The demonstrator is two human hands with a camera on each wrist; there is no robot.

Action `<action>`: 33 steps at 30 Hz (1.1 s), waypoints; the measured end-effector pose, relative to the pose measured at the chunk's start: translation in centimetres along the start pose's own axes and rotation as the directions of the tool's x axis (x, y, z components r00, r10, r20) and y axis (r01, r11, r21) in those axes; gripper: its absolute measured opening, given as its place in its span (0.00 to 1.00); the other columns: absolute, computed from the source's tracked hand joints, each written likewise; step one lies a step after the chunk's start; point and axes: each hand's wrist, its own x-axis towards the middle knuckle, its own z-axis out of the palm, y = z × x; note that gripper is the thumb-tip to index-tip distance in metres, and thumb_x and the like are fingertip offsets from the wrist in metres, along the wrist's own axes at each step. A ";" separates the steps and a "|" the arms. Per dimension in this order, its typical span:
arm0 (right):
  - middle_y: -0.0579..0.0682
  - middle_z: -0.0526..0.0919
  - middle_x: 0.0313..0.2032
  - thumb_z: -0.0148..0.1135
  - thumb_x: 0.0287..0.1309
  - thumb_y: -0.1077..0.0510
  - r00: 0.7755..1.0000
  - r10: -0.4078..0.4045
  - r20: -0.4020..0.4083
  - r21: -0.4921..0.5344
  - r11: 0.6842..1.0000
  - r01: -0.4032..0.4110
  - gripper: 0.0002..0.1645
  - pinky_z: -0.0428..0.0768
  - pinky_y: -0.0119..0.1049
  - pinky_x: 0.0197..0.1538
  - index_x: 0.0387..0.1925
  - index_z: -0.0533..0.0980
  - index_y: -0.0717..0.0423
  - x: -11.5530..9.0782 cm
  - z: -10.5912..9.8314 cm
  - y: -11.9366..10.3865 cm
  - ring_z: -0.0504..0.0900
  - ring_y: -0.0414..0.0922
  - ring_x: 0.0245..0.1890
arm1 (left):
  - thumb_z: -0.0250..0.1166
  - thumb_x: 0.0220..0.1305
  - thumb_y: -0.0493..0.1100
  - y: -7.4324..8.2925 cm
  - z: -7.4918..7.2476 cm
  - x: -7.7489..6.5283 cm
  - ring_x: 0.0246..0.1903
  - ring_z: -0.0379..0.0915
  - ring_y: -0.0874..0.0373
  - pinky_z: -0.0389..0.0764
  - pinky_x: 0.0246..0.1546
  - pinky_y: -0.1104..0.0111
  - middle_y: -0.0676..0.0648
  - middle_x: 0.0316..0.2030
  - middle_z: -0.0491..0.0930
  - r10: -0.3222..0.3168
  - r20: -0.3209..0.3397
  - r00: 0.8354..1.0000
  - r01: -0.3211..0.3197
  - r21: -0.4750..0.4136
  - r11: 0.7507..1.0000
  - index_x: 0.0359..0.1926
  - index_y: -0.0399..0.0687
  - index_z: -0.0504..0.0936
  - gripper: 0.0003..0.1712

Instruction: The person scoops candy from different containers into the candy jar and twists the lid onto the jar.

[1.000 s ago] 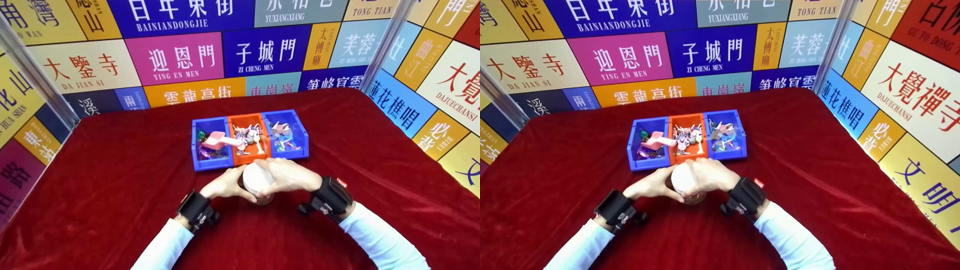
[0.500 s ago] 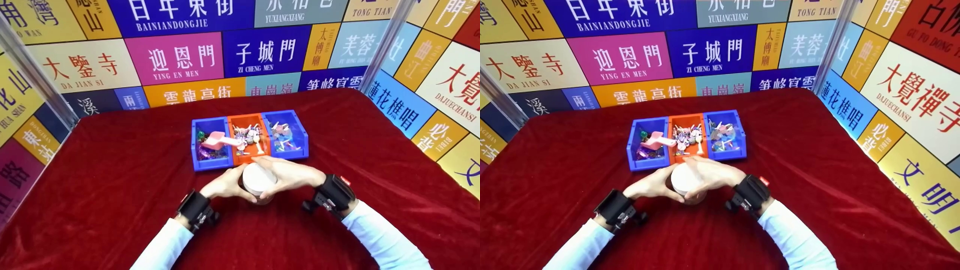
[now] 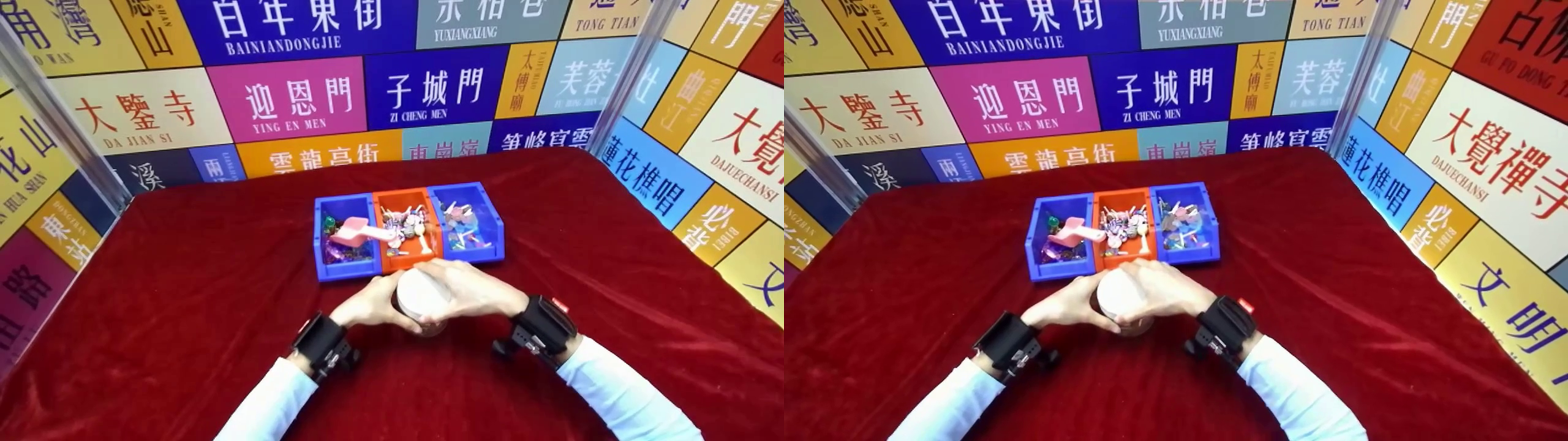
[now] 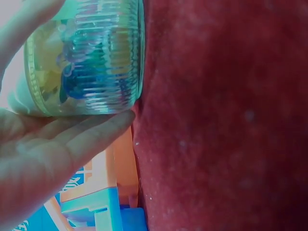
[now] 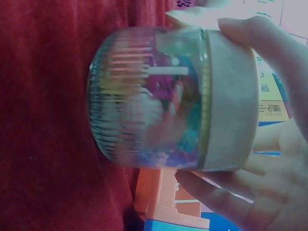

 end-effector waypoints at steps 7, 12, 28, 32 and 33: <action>0.47 0.76 0.42 0.65 0.37 0.38 0.997 0.039 -0.065 -0.067 0.997 -0.044 0.41 0.74 0.36 0.39 0.51 0.69 0.55 0.0 0.5 -0.2 0.73 0.42 0.38 | 0.78 0.30 0.46 -0.1 0.0 0.1 0.49 0.66 0.58 0.66 0.54 0.68 0.49 0.53 0.71 0.027 -0.011 1.000 -0.027 -0.012 1.000 0.60 0.45 0.63 0.52; 0.45 0.76 0.40 0.65 0.36 0.35 0.994 0.039 -0.098 -0.084 0.995 -0.047 0.39 0.73 0.36 0.37 0.48 0.70 0.53 0.0 0.8 -0.3 0.73 0.41 0.36 | 0.78 0.30 0.47 -0.1 0.0 0.2 0.49 0.66 0.59 0.66 0.53 0.68 0.49 0.53 0.71 0.020 -0.007 1.000 -0.020 -0.011 1.000 0.60 0.45 0.64 0.52; 0.53 0.69 0.53 0.65 0.36 0.33 0.991 0.120 -0.058 0.086 0.990 -0.115 0.55 0.71 0.42 0.52 0.62 0.59 0.58 -0.2 0.3 0.4 0.69 0.46 0.50 | 0.74 0.37 0.52 0.8 -2.0 0.4 0.49 0.69 0.53 0.68 0.53 0.64 0.44 0.50 0.74 -0.132 0.121 0.984 0.117 0.121 0.986 0.58 0.41 0.66 0.46; 0.57 0.69 0.53 0.63 0.43 0.37 0.988 0.131 -0.080 0.087 0.988 -0.124 0.50 0.68 0.44 0.56 0.63 0.58 0.60 0.3 -1.7 0.3 0.68 0.50 0.53 | 0.70 0.44 0.53 2.4 -5.2 0.5 0.53 0.68 0.52 0.67 0.55 0.61 0.42 0.54 0.71 -0.185 0.232 0.955 0.152 0.156 0.976 0.59 0.39 0.66 0.42; 0.58 0.69 0.54 0.62 0.45 0.38 0.987 0.138 -0.088 0.087 0.988 -0.130 0.48 0.67 0.45 0.57 0.62 0.58 0.60 0.7 -2.4 0.2 0.67 0.50 0.54 | 0.69 0.45 0.53 3.0 -6.2 0.6 0.52 0.68 0.51 0.69 0.53 0.61 0.42 0.53 0.72 -0.184 0.236 0.954 0.146 0.170 0.974 0.57 0.39 0.67 0.40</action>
